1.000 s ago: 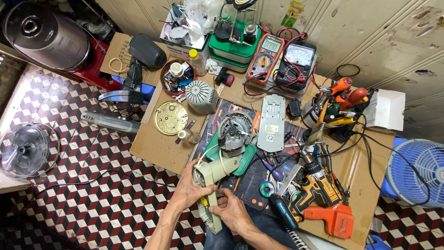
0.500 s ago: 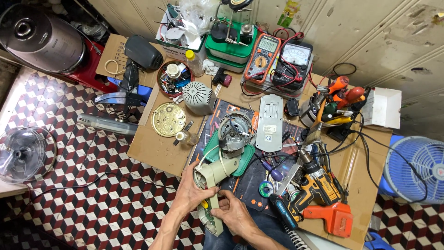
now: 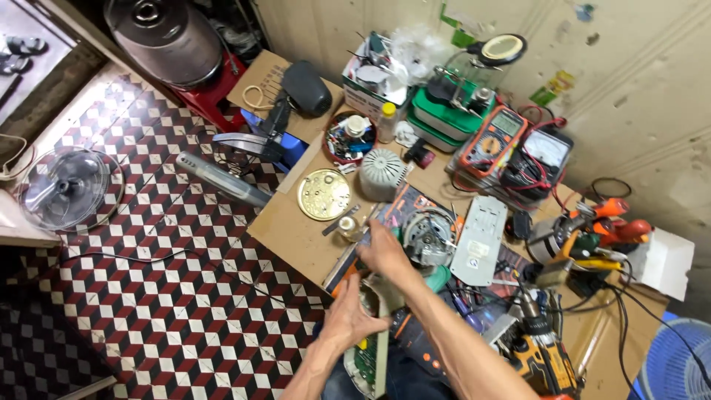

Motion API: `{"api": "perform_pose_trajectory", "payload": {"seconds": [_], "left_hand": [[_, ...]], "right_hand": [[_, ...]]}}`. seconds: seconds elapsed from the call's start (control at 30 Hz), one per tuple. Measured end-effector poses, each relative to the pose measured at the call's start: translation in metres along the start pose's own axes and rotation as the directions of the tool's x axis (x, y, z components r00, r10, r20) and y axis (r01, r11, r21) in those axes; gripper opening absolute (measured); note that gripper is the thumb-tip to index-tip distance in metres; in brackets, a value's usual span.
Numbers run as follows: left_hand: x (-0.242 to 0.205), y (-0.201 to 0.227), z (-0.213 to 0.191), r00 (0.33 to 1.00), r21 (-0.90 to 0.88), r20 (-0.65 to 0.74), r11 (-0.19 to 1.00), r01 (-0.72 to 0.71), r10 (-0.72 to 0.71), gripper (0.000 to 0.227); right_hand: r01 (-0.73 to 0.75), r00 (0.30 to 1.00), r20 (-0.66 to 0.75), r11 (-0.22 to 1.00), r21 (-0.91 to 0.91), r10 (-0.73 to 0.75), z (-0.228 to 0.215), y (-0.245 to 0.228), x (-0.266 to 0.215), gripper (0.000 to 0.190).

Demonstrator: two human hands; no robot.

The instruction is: The person disassembles a small white fan, removes the front grille, and uses a power drill to work on the internal motor. They then apply a liquid from a bottle onto the motor components and manipulate the fan's internal parts and circuit board.

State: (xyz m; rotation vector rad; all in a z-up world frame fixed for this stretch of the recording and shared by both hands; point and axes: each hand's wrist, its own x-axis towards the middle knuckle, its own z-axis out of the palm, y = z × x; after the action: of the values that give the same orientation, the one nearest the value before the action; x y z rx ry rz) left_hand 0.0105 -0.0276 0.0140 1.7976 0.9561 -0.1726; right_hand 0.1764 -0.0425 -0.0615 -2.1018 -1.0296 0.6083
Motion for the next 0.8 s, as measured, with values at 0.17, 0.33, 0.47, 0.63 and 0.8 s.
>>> {"api": "perform_pose_trajectory", "payload": {"seconds": [0.17, 0.33, 0.47, 0.63, 0.8], "left_hand": [[0.001, -0.006, 0.008, 0.999, 0.003, 0.008, 0.999, 0.036, -0.036, 0.113], [0.002, -0.01, 0.01, 1.0, -0.033, 0.009, 0.999, 0.028, -0.028, 0.111], [-0.001, -0.006, 0.012, 1.0, -0.029, -0.019, 0.999, -0.02, 0.019, 0.108], [-0.002, -0.008, 0.01, 1.0, -0.002, -0.004, 1.0, -0.005, 0.005, 0.114], [-0.003, 0.002, 0.001, 0.999, 0.055, 0.029, 0.998, 0.038, -0.039, 0.113]], "right_hand": [[-0.186, 0.93, 0.271, 0.953, -0.238, 0.249, 0.047, 0.033, 0.067, 0.098], [-0.104, 0.964, 0.231, 0.987, -0.122, 0.131, 0.054, 0.055, 0.086, 0.076], [-0.061, 0.986, 0.151, 0.994, -0.088, 0.073, 0.014, 0.007, 0.071, 0.064], [-0.098, 0.994, -0.019, 0.95, 0.295, 0.108, -0.119, -0.057, 0.002, 0.054], [0.066, 0.952, -0.23, 0.599, 0.798, 0.201, -0.201, -0.03, -0.085, 0.051]]}}
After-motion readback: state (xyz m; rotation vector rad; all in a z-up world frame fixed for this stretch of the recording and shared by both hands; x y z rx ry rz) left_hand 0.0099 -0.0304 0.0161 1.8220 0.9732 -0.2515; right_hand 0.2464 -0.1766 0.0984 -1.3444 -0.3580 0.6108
